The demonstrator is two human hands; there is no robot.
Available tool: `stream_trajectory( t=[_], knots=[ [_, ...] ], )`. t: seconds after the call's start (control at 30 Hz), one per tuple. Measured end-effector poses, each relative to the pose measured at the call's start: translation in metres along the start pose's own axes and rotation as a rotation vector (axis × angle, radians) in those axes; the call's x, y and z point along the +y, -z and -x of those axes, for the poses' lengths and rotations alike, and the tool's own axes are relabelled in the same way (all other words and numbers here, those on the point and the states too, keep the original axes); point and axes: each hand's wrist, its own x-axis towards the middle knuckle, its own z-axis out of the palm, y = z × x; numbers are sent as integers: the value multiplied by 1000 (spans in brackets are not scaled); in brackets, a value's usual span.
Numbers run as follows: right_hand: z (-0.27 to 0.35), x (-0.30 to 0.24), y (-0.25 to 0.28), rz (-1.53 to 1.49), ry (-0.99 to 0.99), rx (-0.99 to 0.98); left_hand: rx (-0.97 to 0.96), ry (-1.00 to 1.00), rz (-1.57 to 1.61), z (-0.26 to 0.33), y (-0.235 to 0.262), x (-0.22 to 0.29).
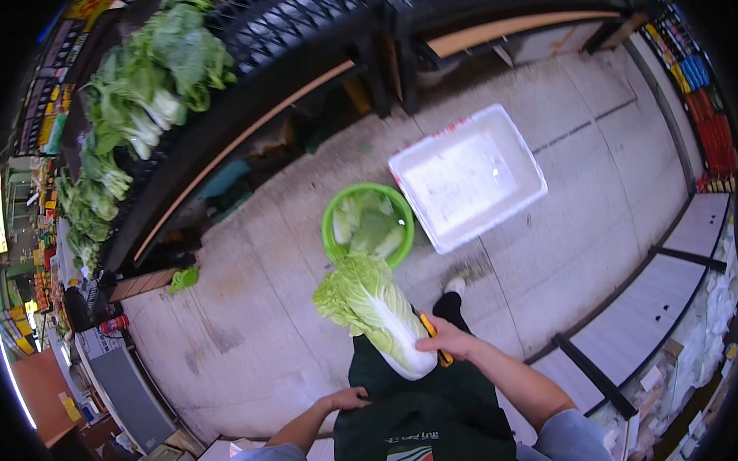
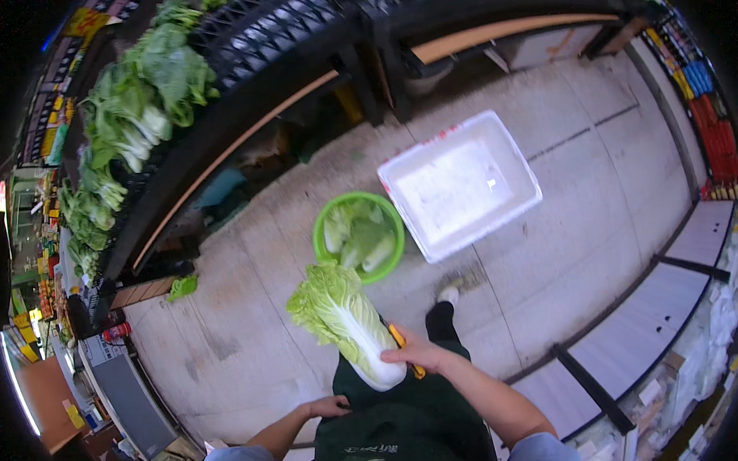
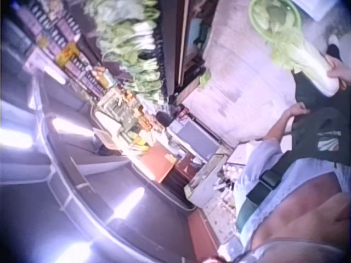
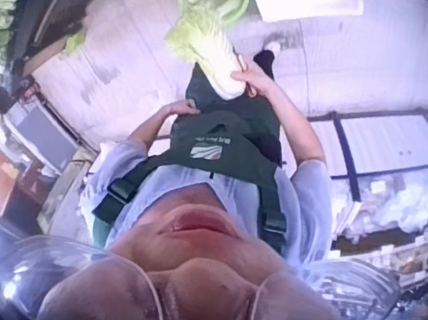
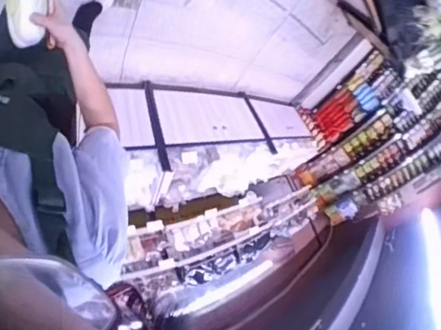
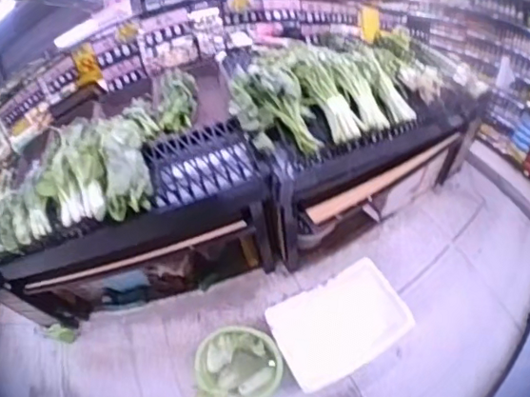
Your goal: The person washes napa cabbage and leafy greens in a green basin of water, then uses a knife to trim the ends before placing them into a white styrofoam container. The person also arranges the vegetables on a display shelf.
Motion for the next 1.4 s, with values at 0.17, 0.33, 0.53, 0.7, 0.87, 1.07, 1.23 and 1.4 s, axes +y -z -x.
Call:
stream_trajectory(
  t=[0.17, 0.33, 0.53, 0.7, 0.87, 1.07, 1.23, 1.4],
  knots=[
    [-10, 29, 82, -110, 20, 27, 248, -357, 580, -27, 58, 91],
    [-50, 39, 84, 68, 132, 196, 114, -809, 1163, -70, 86, 158],
    [-123, 49, 103, 447, 223, 371, 265, -616, 1472, -161, 149, 139],
    [-171, 85, 128, 319, 211, 498, 344, -513, 1509, -223, 223, 100],
    [-207, 146, 193, 282, 18, 599, 645, -475, 1272, -283, 310, 60],
    [-250, 197, 281, 515, -14, 634, 1054, -295, 379, -347, 388, 46],
    [-258, 204, 321, 610, 19, 598, 1295, 206, -190, -391, 393, 54],
    [-258, 211, 346, 832, -40, 453, 1509, 135, -359, -406, 384, 39]
  ],
)
